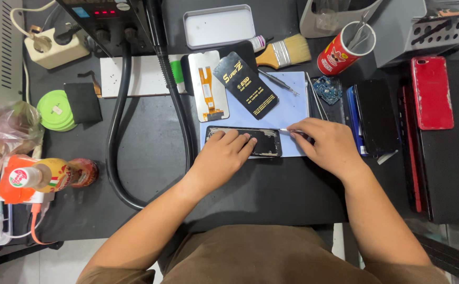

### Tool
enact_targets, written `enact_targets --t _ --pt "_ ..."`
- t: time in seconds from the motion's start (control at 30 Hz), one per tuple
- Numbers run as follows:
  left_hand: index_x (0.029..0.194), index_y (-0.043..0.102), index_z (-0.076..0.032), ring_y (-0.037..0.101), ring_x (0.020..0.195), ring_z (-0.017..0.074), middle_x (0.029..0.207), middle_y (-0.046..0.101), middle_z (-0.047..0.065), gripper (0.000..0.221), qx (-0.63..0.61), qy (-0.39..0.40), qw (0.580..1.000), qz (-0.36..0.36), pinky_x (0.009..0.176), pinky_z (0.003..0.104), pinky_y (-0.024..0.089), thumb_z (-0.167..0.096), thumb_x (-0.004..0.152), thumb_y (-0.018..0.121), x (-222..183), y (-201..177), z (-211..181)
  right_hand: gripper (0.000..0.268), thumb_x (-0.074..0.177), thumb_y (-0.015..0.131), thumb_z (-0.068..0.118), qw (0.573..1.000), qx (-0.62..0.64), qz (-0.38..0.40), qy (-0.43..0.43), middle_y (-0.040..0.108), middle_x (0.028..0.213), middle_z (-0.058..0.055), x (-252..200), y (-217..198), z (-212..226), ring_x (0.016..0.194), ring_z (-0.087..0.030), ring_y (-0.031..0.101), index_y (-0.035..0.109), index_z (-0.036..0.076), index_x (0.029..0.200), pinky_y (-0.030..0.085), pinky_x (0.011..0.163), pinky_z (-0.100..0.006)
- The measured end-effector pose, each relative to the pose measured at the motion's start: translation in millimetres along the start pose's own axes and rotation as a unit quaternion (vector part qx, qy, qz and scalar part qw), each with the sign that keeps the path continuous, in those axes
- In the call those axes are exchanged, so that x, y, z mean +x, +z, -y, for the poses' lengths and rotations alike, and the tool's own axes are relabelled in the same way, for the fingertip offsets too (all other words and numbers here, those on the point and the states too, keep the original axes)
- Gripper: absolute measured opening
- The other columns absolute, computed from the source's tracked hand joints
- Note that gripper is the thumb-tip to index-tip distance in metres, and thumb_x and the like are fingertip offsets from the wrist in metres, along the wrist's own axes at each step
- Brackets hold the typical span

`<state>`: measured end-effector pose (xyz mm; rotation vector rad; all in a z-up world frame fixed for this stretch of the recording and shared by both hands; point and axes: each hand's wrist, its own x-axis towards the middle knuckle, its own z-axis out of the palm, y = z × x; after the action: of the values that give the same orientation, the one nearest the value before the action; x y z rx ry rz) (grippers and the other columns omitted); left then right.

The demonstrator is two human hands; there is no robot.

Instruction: The person scrapes adhesive residue from the back of a smartphone screen using a metal spudger. They then peel protective film from a replacement screen and apply a strip of adhesive tape to its edge.

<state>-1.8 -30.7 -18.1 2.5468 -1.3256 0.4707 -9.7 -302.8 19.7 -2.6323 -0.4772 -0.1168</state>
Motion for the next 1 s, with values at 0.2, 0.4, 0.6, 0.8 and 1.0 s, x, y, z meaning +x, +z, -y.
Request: enact_targets --t 0.2,0.4,0.6,0.8,1.0 --pt "0.123 0.071 -0.004 0.060 0.098 0.0191 0.111 0.069 0.002 0.040 0.000 0.000 1.000 -0.011 0.082 0.034 0.049 -0.013 0.085 0.063 -0.4 1.8 0.6 0.012 0.091 0.073 0.021 1.000 -0.015 0.001 0.014 0.076 0.091 -0.003 -3.7 0.2 0.3 0.072 -0.025 0.071 0.077 0.015 0.099 0.053 0.062 -0.035" --pt "0.123 0.071 -0.004 0.061 0.096 0.0193 0.109 0.069 0.002 0.040 -0.002 -0.002 1.000 -0.006 0.080 0.034 0.049 -0.013 0.084 0.063 -1.0 1.4 0.7 0.011 0.091 0.072 0.020 1.000 -0.017 -0.016 -0.009 0.076 0.094 -0.003 -4.9 0.4 0.7 0.077 -0.025 0.072 0.077 0.015 0.100 0.054 0.065 -0.035" --pt "0.123 0.071 -0.004 0.061 0.098 0.0188 0.109 0.069 0.002 0.040 -0.004 -0.005 1.000 -0.006 0.081 0.034 0.049 -0.013 0.084 0.063 -1.5 2.3 -0.3 0.012 0.090 0.073 0.020 1.000 -0.022 -0.004 0.015 0.077 0.093 -0.003 -6.9 -0.2 2.4 0.074 -0.025 0.072 0.078 0.016 0.100 0.055 0.064 -0.035" --pt "0.124 0.071 -0.004 0.061 0.098 0.0183 0.113 0.070 0.002 0.041 0.007 0.000 1.000 0.002 0.081 0.033 0.049 -0.012 0.084 0.063 -1.1 1.4 0.2 0.011 0.090 0.073 0.019 1.000 -0.020 0.002 0.017 0.077 0.093 -0.003 -7.2 -0.2 2.3 0.075 -0.024 0.072 0.077 0.015 0.100 0.055 0.064 -0.034" --pt "0.123 0.071 -0.003 0.060 0.097 0.0187 0.107 0.069 0.002 0.041 -0.003 0.001 1.000 0.009 0.079 0.033 0.048 -0.013 0.085 0.063 -0.5 1.4 -0.3 0.011 0.090 0.073 0.018 0.999 -0.025 -0.022 -0.017 0.076 0.096 -0.003 -5.1 0.8 3.0 0.086 -0.025 0.073 0.077 0.014 0.099 0.056 0.070 -0.035"
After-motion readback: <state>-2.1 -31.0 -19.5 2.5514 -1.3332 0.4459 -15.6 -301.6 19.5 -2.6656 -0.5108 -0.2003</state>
